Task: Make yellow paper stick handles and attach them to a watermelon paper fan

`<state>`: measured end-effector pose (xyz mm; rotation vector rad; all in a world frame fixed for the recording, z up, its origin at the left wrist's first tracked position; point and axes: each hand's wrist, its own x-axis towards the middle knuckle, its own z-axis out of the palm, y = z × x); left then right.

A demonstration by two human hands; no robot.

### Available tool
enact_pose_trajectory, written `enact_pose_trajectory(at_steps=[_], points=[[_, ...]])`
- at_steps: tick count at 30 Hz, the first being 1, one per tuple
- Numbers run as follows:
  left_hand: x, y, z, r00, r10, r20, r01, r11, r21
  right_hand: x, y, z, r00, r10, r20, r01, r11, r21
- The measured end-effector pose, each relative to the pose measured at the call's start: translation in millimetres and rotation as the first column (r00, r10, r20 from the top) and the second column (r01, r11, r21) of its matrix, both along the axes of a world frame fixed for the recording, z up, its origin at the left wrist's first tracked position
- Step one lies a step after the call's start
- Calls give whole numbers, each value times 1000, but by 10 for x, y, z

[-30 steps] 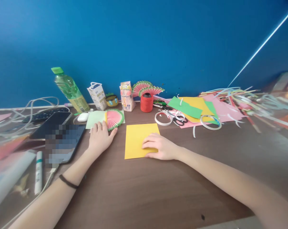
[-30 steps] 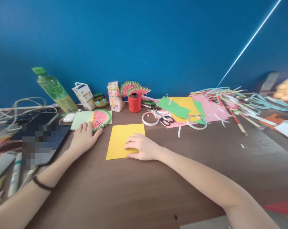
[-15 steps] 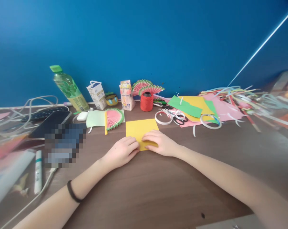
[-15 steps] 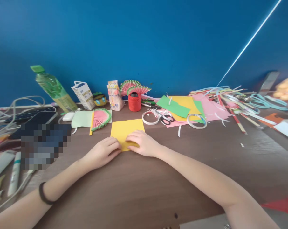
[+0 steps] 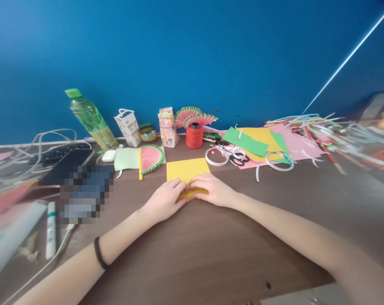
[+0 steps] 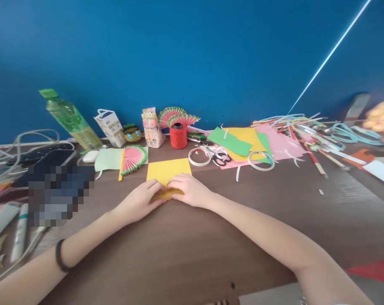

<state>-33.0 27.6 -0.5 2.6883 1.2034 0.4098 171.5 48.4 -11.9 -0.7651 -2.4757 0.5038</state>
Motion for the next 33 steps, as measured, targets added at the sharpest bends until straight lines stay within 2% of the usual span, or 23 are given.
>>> enact_pose_trajectory(at_steps=[3,7,11,17,20,23,28,33], points=[[46,39,2,999,-30,-20,31,999,24,-3,9,1,999,-36,-34,35,999,-32],[35,67,-10,997,-74,29,73,997,32,9,8,1,994,-83,-69,78,994,-73],[-3,66,-20,995,-64,77,61,998,29,38,-21,12,986,-144,-89,131,983,-131],[-8,87,6,985,38,170,-15,990,-139,77,-31,46,965,-178,-192,108,938,-329],[-11,116,4,979,59,195,-14,975,-220,84,-20,69,960,-200,-194,109,910,-399],[-21,140,0,976,41,213,11,971,-240,90,-16,82,961,-209,-180,123,909,-398],[-30,169,16,975,8,222,52,963,-265,90,-6,55,957,-231,-176,167,934,-317],[-13,187,29,983,-8,181,62,954,-293,95,21,29,958,-227,-174,163,933,-321]])
